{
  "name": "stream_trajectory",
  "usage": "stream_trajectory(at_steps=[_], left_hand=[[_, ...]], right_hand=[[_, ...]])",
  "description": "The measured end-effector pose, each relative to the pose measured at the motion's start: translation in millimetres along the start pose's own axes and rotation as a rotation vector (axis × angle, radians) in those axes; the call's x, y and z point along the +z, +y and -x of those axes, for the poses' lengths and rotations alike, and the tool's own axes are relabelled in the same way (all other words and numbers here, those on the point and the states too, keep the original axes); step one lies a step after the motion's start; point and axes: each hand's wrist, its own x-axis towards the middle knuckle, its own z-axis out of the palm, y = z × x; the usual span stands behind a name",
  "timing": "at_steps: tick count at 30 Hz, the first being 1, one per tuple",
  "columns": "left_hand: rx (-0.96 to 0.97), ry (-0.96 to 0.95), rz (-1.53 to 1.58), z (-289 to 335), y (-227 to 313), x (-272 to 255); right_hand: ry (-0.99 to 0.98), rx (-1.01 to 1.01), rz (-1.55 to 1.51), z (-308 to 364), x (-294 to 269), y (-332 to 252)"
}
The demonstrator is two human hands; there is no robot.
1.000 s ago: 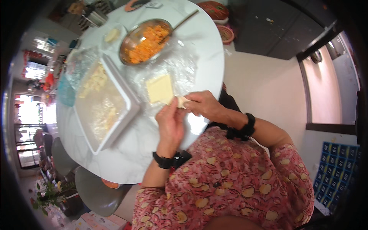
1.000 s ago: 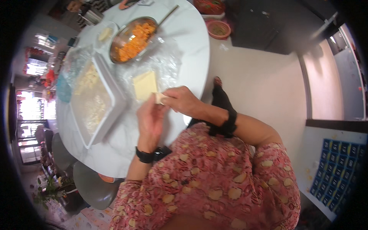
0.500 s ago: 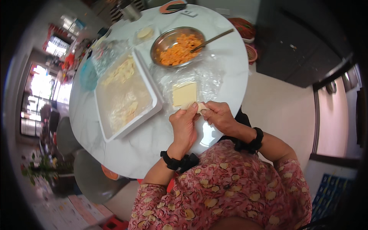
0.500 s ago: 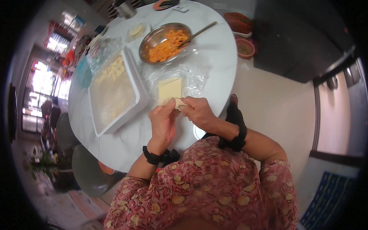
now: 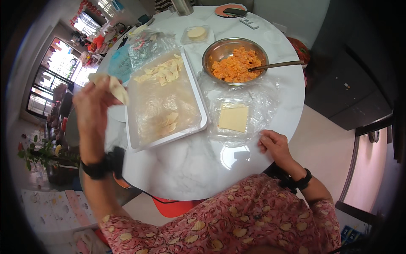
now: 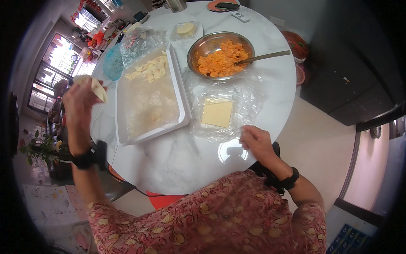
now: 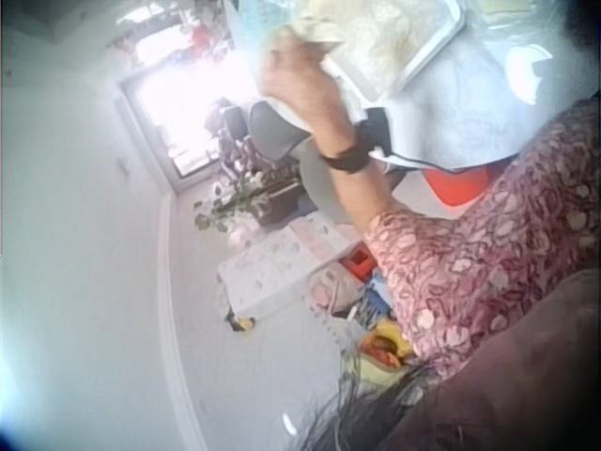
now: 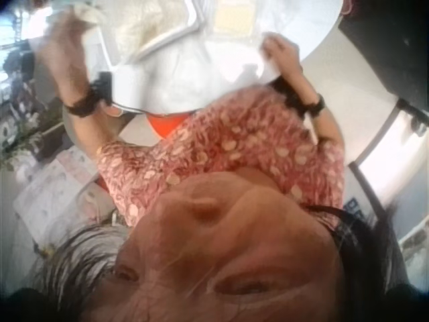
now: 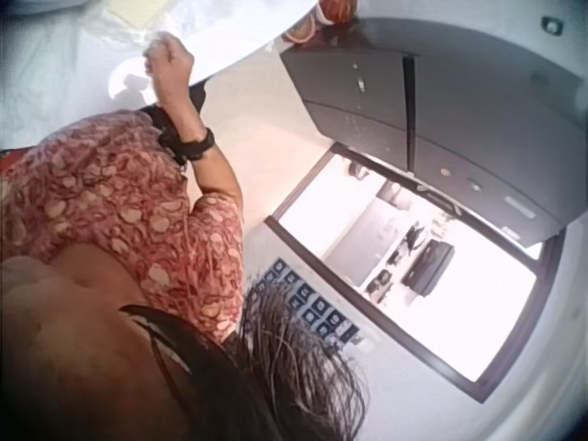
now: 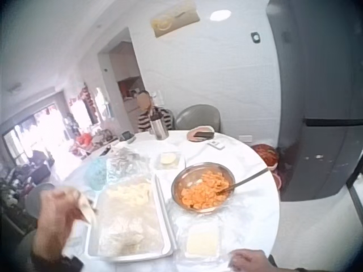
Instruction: The person places a filling from a bowl onto a wrapper using chopsticks, folds the wrapper into a dumpling shape, and places it into a tray.
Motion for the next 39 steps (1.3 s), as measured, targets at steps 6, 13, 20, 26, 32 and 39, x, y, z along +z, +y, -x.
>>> stream_trajectory(at_steps=[6, 13, 20, 26, 32, 39], left_hand=[[-0.164, -0.125, -0.115, -118, -66, -27], [-0.406, -0.237, -0.06, -167, -175, 5], [-0.383, -0.262, -0.211, -177, -205, 14], [-0.371, -0.237, -0.2, -186, -225, 7], [-0.33, -0.088, -0.211, -179, -216, 21], [-0.146, -0.065, -0.412, -178, -223, 0]], right_hand=[[0.082, 0.088, 0.068, -3, -7, 20], [0.102, 0.102, 0.049, 2, -9, 20], [0.123, 0.067, 0.109, 3, -9, 21], [0.112, 0.051, 0.055, 3, -8, 24], [0.103, 0.017, 0.113, 2, -11, 21], [0.118, -0.027, 0.149, 2, -11, 26]])
